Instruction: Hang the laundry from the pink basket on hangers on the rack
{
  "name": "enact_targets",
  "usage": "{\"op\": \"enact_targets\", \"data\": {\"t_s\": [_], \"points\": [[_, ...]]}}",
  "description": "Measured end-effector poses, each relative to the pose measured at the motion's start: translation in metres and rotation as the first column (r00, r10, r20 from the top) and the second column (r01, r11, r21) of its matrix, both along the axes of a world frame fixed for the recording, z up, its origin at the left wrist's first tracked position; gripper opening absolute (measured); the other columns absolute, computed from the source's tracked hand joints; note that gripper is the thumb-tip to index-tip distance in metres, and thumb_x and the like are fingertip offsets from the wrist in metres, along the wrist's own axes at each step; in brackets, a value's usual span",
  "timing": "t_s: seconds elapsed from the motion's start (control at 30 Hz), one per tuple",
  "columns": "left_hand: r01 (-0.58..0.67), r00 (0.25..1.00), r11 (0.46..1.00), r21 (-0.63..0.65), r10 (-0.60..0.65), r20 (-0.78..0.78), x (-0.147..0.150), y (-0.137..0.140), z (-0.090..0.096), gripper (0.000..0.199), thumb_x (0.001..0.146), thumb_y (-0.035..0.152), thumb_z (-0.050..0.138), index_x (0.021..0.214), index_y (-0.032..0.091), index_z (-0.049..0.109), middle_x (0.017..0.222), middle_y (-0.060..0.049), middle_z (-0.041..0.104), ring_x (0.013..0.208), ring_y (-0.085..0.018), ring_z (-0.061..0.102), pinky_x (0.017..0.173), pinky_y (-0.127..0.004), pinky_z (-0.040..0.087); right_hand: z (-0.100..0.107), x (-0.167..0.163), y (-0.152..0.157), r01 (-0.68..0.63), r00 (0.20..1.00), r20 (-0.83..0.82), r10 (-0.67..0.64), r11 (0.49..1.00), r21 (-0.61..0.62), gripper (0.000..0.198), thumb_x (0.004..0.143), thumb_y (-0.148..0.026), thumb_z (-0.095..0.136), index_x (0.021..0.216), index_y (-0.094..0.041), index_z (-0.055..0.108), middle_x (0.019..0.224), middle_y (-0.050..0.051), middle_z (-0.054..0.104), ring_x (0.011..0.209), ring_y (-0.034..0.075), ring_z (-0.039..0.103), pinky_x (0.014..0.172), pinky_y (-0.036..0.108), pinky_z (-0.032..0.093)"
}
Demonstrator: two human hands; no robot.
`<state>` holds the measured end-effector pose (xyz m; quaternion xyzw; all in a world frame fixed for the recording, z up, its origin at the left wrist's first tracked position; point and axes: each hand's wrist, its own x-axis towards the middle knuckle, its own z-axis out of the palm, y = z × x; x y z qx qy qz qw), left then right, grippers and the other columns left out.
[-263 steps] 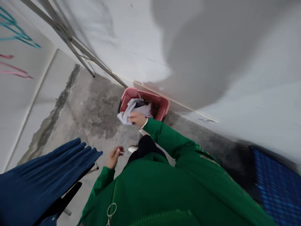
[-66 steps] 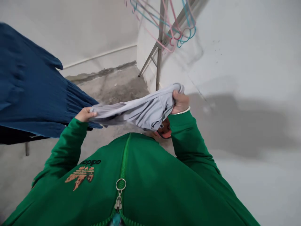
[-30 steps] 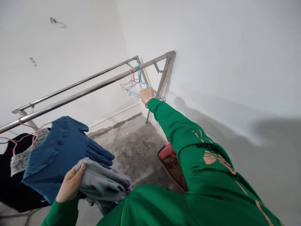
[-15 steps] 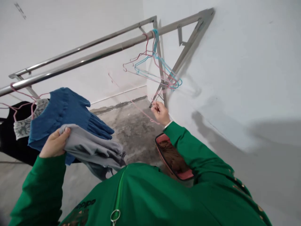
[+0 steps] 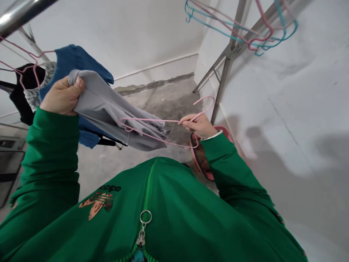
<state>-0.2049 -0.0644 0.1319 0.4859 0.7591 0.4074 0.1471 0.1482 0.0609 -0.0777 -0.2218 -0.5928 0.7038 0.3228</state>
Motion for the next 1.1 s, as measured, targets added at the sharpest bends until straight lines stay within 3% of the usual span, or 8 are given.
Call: {"op": "enact_targets", "data": {"t_s": [0.2,0.43,0.6,0.8,0.9,1.03,1.07,1.1], "points": [[0.105,0.990,0.994,0.004,-0.105,0.097,0.014,-0.002,0.002,0.048,0.066,0.072,0.070,0.089,0.030,0.063,0.088,-0.005,0.070,0.084,-0.026,0.068,0.066,-0.040,0.056,0.032,-0.030,-0.020,0.012,0.982,0.181,-0.061,0.964,0.265,0.025,0.082,-0.042,0.065,0.086,-0.018,0.073,0.055,-0.002,0.050,0.052,0.009,0.043,0.050,0.025,0.033],[0.314,0.948,0.950,0.000,-0.313,0.063,0.042,0.000,-0.036,0.049,0.085,0.069,0.054,0.092,0.021,0.062,0.073,-0.002,0.062,0.070,-0.017,0.061,0.060,-0.031,0.051,0.043,-0.092,-0.040,0.058,0.980,0.143,-0.138,0.886,0.460,0.033,0.087,-0.045,0.057,0.082,-0.014,0.070,0.074,0.004,0.066,0.071,0.016,0.059,0.070,0.031,0.048],[0.449,0.785,0.882,-0.143,-0.466,-0.409,0.060,0.004,-0.054,0.038,0.095,0.052,0.046,0.096,0.019,0.066,0.095,-0.007,0.067,0.096,-0.023,0.062,0.085,-0.038,0.051,0.054,-0.105,-0.027,0.136,0.976,0.085,-0.202,0.862,0.489,0.041,0.090,-0.052,0.054,0.077,-0.015,0.064,0.066,0.000,0.059,0.071,0.014,0.057,0.070,0.030,0.050],[0.206,0.527,0.911,-0.357,-0.411,-0.744,0.069,0.009,-0.045,0.024,0.094,0.032,0.048,0.104,0.019,0.066,0.096,-0.010,0.066,0.112,-0.029,0.055,0.096,-0.044,0.041,0.100,-0.090,-0.008,0.132,0.972,0.084,-0.219,0.807,0.575,0.025,0.091,-0.035,0.057,0.072,-0.019,0.059,0.071,-0.002,0.056,0.071,0.011,0.058,0.076,0.029,0.052],[0.157,0.499,0.895,-0.417,-0.436,-0.749,0.064,0.015,-0.040,0.032,0.094,0.030,0.047,0.117,0.018,0.065,0.096,-0.010,0.066,0.105,-0.025,0.058,0.091,-0.039,0.043,0.112,-0.083,0.001,0.172,0.950,0.080,-0.301,0.721,0.671,0.015,0.093,-0.034,0.056,0.085,-0.022,0.060,0.083,-0.001,0.058,0.081,0.014,0.060,0.086,0.031,0.052],[0.184,0.628,0.951,-0.247,-0.307,-0.716,0.047,0.018,-0.030,0.041,0.092,0.025,0.049,0.130,0.018,0.061,0.105,-0.007,0.069,0.103,-0.020,0.062,0.093,-0.033,0.046,0.082,-0.066,-0.013,0.466,0.776,-0.130,-0.617,0.423,0.777,0.024,0.093,-0.043,0.053,0.101,-0.022,0.059,0.098,0.006,0.059,0.101,0.020,0.056,0.102,0.039,0.044],[0.209,0.664,0.961,-0.179,-0.274,-0.696,0.044,0.018,-0.026,0.040,0.092,0.024,0.050,0.130,0.018,0.061,0.108,-0.006,0.070,0.105,-0.019,0.062,0.095,-0.031,0.046,0.065,-0.063,-0.024,0.464,0.770,-0.128,-0.626,0.411,0.785,0.025,0.093,-0.044,0.051,0.094,-0.022,0.060,0.093,0.007,0.059,0.096,0.021,0.056,0.100,0.040,0.044],[0.236,0.697,0.965,-0.116,-0.252,-0.671,0.042,0.016,-0.021,0.039,0.092,0.025,0.050,0.129,0.018,0.062,0.112,-0.005,0.070,0.108,-0.018,0.063,0.097,-0.030,0.046,0.046,-0.061,-0.037,0.385,0.821,-0.066,-0.568,0.464,0.798,0.026,0.092,-0.044,0.050,0.084,-0.022,0.061,0.084,0.007,0.060,0.088,0.021,0.057,0.095,0.040,0.045]]}}
